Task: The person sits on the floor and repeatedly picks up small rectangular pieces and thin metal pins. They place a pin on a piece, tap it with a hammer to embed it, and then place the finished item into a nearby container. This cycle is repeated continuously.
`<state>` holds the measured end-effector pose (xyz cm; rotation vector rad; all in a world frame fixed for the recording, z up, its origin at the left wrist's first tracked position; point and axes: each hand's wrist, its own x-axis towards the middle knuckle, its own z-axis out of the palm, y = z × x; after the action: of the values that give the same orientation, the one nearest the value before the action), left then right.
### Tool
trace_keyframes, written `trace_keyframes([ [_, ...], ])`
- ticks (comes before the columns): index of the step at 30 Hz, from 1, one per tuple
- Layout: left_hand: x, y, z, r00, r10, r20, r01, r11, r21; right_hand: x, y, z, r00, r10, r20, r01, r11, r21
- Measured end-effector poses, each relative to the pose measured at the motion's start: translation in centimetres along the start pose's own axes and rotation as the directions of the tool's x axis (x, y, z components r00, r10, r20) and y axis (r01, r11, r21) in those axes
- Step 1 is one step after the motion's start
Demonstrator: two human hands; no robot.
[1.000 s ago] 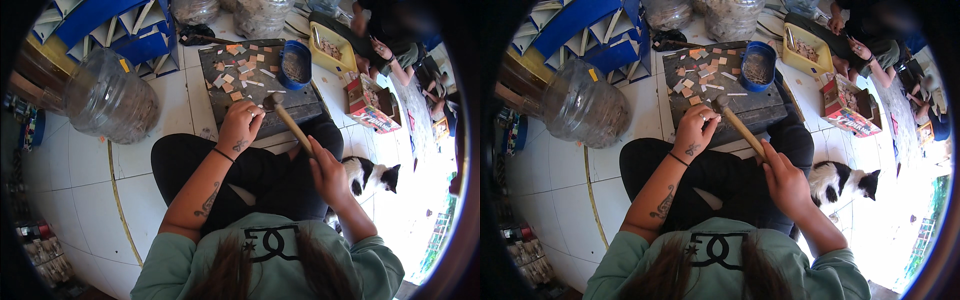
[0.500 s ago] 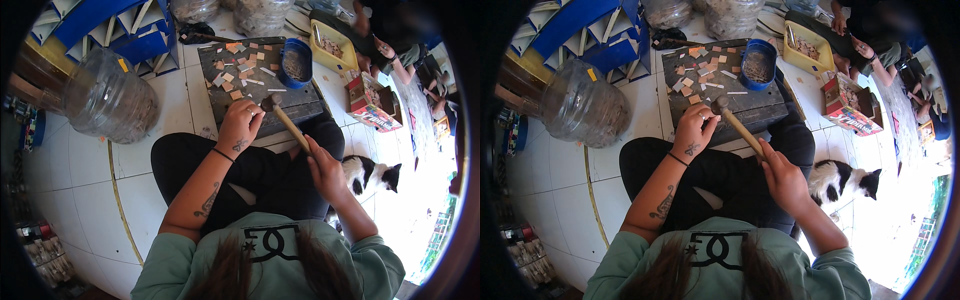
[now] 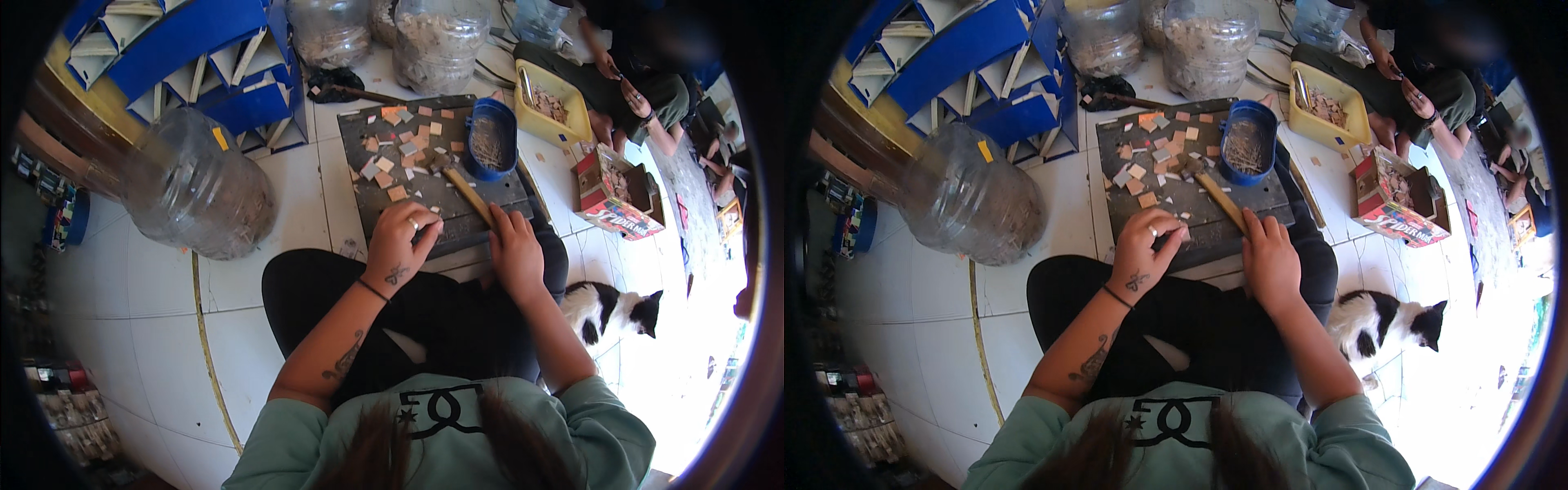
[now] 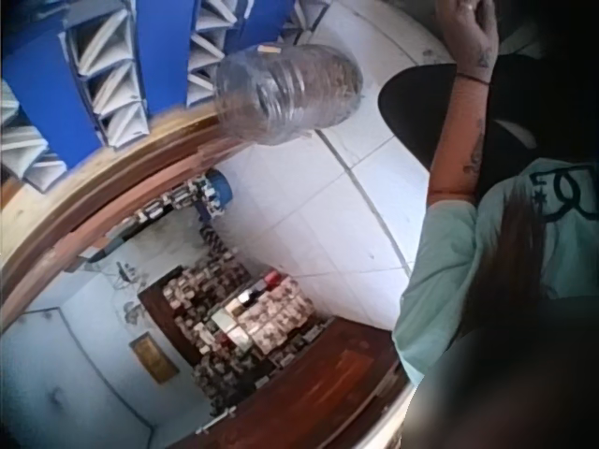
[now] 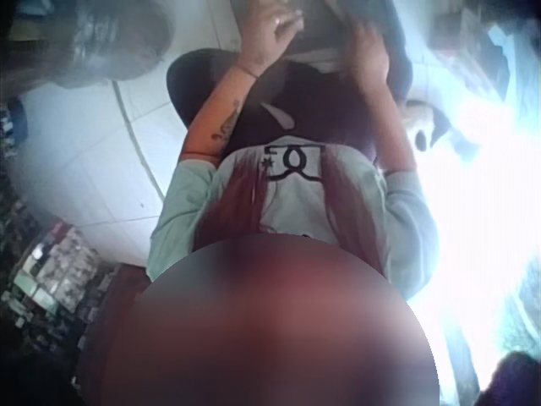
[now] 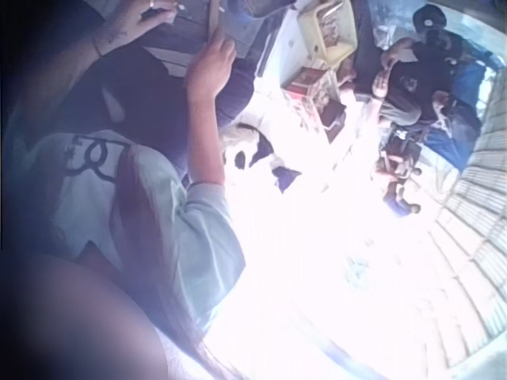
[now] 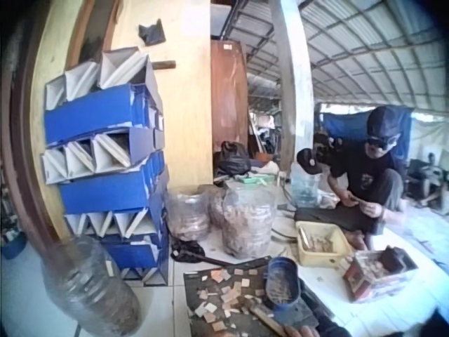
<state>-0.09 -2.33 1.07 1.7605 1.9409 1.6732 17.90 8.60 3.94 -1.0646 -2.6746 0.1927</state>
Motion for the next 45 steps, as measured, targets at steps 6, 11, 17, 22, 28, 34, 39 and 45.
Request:
trace_keyframes([
  [6,0.6,2.9,0.9,0.995,-0.072,0.067,0.086,0.968,-0.238,0.7,0.1,-2.4,0.961,-0.274,0.026,0.183,0.707,0.683],
  [11,2.3,2.5,1.1,0.983,-0.150,0.103,0.173,0.946,-0.274,4.9,4.4,-3.6,0.863,-0.283,0.419,-0.258,0.466,0.846],
  [17,4.2,-1.1,-2.2,0.962,-0.254,0.105,0.259,0.965,-0.045,17.6,17.2,-6.9,0.920,0.387,0.055,-0.118,0.140,0.983],
  [22,6.5,-3.8,-3.6,0.980,-0.189,0.061,0.175,0.968,0.181,18.0,18.5,-4.6,0.927,0.352,0.127,-0.228,0.262,0.938],
  [28,9.9,-6.7,-1.2,0.985,-0.143,0.096,0.073,0.852,0.519,15.3,10.6,-3.1,0.965,-0.221,-0.143,0.255,0.922,0.292],
  [34,10.6,-7.2,0.5,0.967,-0.197,0.160,0.054,0.776,0.629,17.3,5.5,-3.4,0.894,-0.389,0.223,0.433,0.877,-0.208],
  [39,10.2,-6.8,0.6,0.980,-0.179,0.091,0.110,0.857,0.504,18.2,3.9,-2.0,0.844,-0.253,0.472,0.442,0.826,-0.349],
  [45,8.9,-5.1,-0.7,0.989,-0.141,0.042,0.123,0.950,0.287,19.0,4.3,-1.2,0.835,-0.192,0.515,0.399,0.856,-0.329],
])
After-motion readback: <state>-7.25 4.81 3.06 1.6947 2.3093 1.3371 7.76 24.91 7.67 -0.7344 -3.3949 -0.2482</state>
